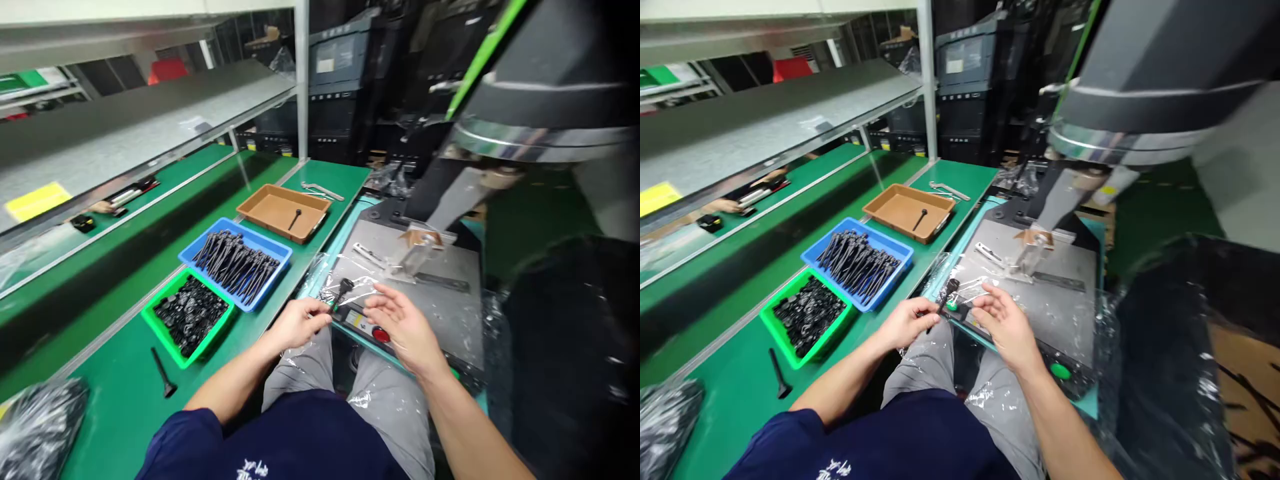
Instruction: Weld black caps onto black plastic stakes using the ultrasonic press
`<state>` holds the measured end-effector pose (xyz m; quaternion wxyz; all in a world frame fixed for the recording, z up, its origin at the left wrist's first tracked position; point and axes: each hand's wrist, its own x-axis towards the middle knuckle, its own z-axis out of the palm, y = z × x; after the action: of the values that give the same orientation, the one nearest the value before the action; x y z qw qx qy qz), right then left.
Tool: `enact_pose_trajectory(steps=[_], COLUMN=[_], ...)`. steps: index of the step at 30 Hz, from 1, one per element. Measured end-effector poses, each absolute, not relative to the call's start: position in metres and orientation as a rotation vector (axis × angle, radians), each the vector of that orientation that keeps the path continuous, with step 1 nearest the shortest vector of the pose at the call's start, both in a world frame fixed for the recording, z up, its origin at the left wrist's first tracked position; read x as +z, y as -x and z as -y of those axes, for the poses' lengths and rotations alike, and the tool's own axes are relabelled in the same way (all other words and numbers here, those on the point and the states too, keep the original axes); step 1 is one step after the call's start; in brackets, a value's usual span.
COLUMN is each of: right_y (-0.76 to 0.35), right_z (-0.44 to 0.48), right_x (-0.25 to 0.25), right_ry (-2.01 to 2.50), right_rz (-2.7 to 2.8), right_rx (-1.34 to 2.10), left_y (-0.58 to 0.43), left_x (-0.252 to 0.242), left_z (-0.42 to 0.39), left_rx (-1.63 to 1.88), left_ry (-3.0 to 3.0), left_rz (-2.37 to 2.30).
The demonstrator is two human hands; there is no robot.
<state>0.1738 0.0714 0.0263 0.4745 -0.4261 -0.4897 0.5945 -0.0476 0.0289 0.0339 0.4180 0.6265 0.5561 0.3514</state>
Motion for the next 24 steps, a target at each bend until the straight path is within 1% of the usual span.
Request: enact_pose_trajectory(steps=[2, 4, 6, 8, 11, 16, 20, 24], right_y=[-0.181, -0.190, -0.198, -0.204, -0.212, -0.225, -0.237, -0.250], right_z=[-0.071, -0.068, -0.064, -0.060, -0.054, -0.045, -0.039, -0.032], right_x=[0.022, 0.019, 0.018, 0.017, 0.016, 0.009, 0.003, -0.012], right_ry=[1.069, 1.111, 1.156, 1.190, 1.242, 1.297, 1.376, 1.453], right_rz=[1.169, 1.136, 1.108, 1.080, 1.042, 0.989, 0.973, 0.911], right_rx=[1.492, 1.505, 1.505, 1.498, 1.486, 1.470, 1.436, 1.435], left_y=[0.088, 0.131, 0.169, 0.195, 0.210, 0.200, 0.196, 0.209], left_x=[0.044, 0.053, 0.059, 0.060, 0.051, 0.027, 0.033, 0.055], left_z=[-0.031, -0.035, -0.042, -0.051, -0.063, -0.068, -0.058, -0.020], left_rx=[0.917, 0.860, 0.658, 0.378, 0.100, -0.058, -0.074, 0.089], left_ry=[-1.585, -1.628, -1.656, -1.656, -1.645, -1.656, -1.657, -1.608], left_rz=[-1.659, -1.987, -2.280, -2.435, -2.435, -2.302, -2.310, -2.469])
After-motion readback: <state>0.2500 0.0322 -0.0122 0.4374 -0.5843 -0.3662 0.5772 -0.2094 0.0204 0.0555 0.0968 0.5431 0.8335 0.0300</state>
